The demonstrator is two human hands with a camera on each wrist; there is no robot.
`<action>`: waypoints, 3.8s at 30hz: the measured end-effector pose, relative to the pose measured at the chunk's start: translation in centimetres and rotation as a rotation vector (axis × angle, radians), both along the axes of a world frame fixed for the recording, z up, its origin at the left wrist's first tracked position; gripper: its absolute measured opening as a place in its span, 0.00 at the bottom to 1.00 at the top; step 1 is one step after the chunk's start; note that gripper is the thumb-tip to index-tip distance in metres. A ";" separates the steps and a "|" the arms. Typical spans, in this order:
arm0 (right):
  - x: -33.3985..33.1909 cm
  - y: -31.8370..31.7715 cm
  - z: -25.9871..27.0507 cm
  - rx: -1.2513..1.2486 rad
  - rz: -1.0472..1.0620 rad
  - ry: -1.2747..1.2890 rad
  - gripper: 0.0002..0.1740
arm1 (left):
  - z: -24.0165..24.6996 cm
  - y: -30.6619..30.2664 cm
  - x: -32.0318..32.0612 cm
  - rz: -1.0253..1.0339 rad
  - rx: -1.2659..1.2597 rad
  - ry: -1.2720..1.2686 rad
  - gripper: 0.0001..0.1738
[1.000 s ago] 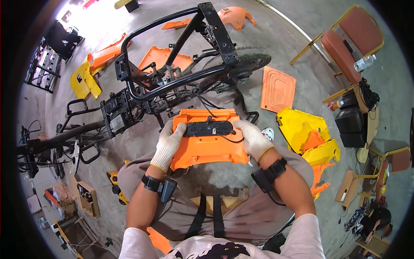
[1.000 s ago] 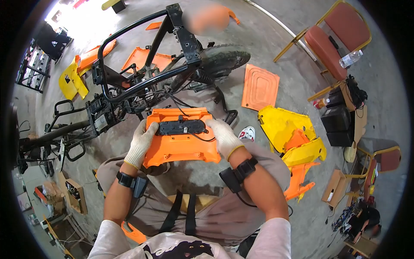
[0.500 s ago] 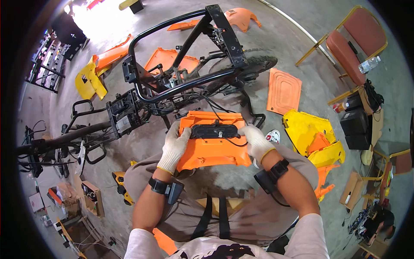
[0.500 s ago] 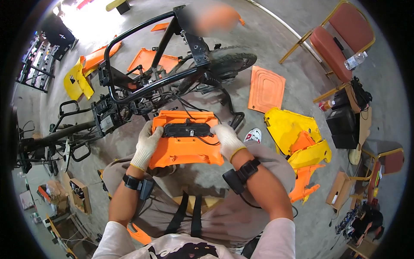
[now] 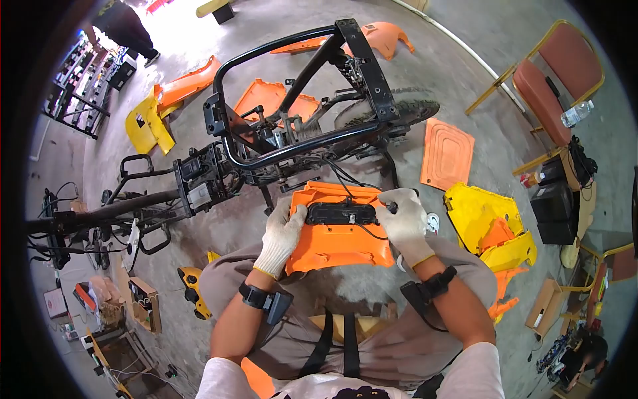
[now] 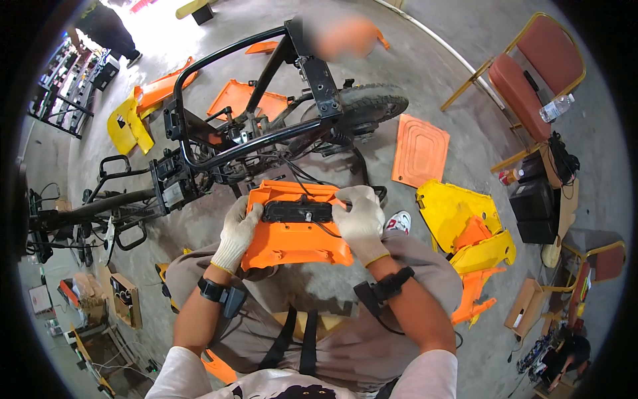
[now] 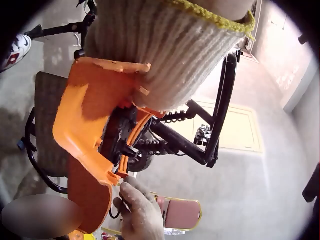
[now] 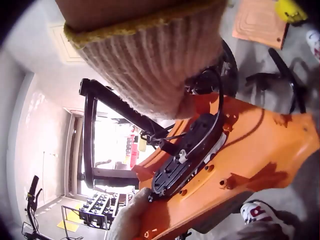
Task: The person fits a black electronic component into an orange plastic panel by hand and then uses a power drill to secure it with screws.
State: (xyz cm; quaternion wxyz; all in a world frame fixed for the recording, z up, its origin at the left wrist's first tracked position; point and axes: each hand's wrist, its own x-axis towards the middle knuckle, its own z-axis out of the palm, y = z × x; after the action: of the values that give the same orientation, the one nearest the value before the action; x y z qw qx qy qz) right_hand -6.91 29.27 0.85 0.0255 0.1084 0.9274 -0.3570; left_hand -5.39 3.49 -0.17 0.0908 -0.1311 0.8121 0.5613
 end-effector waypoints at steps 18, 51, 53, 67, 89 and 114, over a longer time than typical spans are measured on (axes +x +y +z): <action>-1.3 -0.7 -0.7 0.298 0.592 -0.033 0.26 | 0.9 -0.7 0.8 -0.129 0.162 -0.024 0.19; -1.0 -0.9 0.9 0.296 0.639 -0.142 0.24 | 2.0 -0.7 0.6 -0.128 0.174 -0.017 0.22; -0.8 -1.2 0.9 0.310 0.609 -0.162 0.26 | 2.3 -0.7 0.6 -0.143 0.126 -0.026 0.22; -1.5 0.7 -1.8 -0.047 -0.108 -0.015 0.30 | 0.7 -1.4 0.4 -0.100 0.147 0.002 0.18; 0.4 0.1 -3.7 -0.689 -0.105 -0.335 0.38 | 0.5 0.2 0.0 -0.049 -0.275 -0.120 0.24; 0.1 -0.2 -6.0 -0.427 -0.056 -0.290 0.18 | 2.3 0.9 -0.7 -0.065 -0.345 -0.200 0.27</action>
State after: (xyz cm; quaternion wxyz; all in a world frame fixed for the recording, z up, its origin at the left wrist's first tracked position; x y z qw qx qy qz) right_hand -6.78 29.08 -5.11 0.1705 0.1764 0.8144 -0.5259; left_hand -6.07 4.39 2.16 0.1653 -0.1738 0.8869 0.3948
